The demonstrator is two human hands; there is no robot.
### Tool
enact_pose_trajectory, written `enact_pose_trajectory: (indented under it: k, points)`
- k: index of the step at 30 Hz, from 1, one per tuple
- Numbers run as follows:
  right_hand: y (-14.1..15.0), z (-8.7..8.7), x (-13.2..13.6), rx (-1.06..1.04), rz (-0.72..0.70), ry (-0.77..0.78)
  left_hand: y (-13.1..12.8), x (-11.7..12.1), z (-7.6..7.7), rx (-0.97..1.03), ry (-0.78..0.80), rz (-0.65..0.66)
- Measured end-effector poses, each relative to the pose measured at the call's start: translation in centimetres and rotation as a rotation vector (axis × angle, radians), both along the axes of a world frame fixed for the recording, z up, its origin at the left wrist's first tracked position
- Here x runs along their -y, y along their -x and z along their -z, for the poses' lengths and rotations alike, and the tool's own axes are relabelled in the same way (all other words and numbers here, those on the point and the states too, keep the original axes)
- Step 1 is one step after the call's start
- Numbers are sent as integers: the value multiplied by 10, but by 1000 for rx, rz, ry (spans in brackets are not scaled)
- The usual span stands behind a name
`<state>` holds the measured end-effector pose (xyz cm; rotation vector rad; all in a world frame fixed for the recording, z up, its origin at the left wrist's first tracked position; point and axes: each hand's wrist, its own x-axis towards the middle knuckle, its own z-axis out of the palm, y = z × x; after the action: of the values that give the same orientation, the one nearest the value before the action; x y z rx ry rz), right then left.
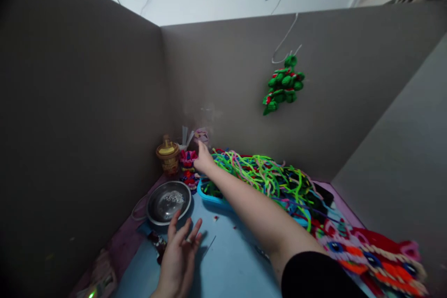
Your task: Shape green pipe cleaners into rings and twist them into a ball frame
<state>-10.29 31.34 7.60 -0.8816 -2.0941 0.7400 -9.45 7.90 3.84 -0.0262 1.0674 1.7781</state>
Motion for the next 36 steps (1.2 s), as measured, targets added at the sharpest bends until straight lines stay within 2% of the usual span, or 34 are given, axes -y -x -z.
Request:
enact_pose_trajectory:
  k: [2,4,6,9,11,12,14,17,19,22,24,26,30,33,36]
  points:
    - [-14,-14,38,-37,-47,-111,-1,1,-1,-15,-11,10]
    - [-40,-22,84,-31,-223,-208,-2,1,-1,-24,-34,15]
    - [-74,-23,130,10,-402,-248,-4,2,-1,-44,-48,10]
    - [-128,-10,182,96,-527,-239,-6,2,2,-78,-52,54]
    - [-162,4,200,133,-481,-211,-9,2,5,-65,-63,129]
    - [-178,11,204,138,-428,-186,-11,3,6,-82,-68,122]
    - [-207,25,204,128,-290,-123,-15,4,7,-119,-61,149]
    - [-244,35,194,104,-39,-80,-21,6,6,-175,49,165]
    - [-266,33,184,93,158,-84,-23,6,4,-187,35,188]
    - [-291,20,168,77,292,-97,-22,5,2,-132,-5,271]
    - [-302,7,157,85,337,-117,-20,4,4,-158,-16,274]
    - [-308,-6,144,122,389,-149,-18,4,7,-165,43,269]
    - [-303,-26,110,264,413,-198,-17,2,12,-101,114,342]
    - [-282,-30,81,360,324,-243,-17,0,15,-128,116,374]
    - [-249,-21,54,442,196,-222,-16,-2,20,-126,183,376]
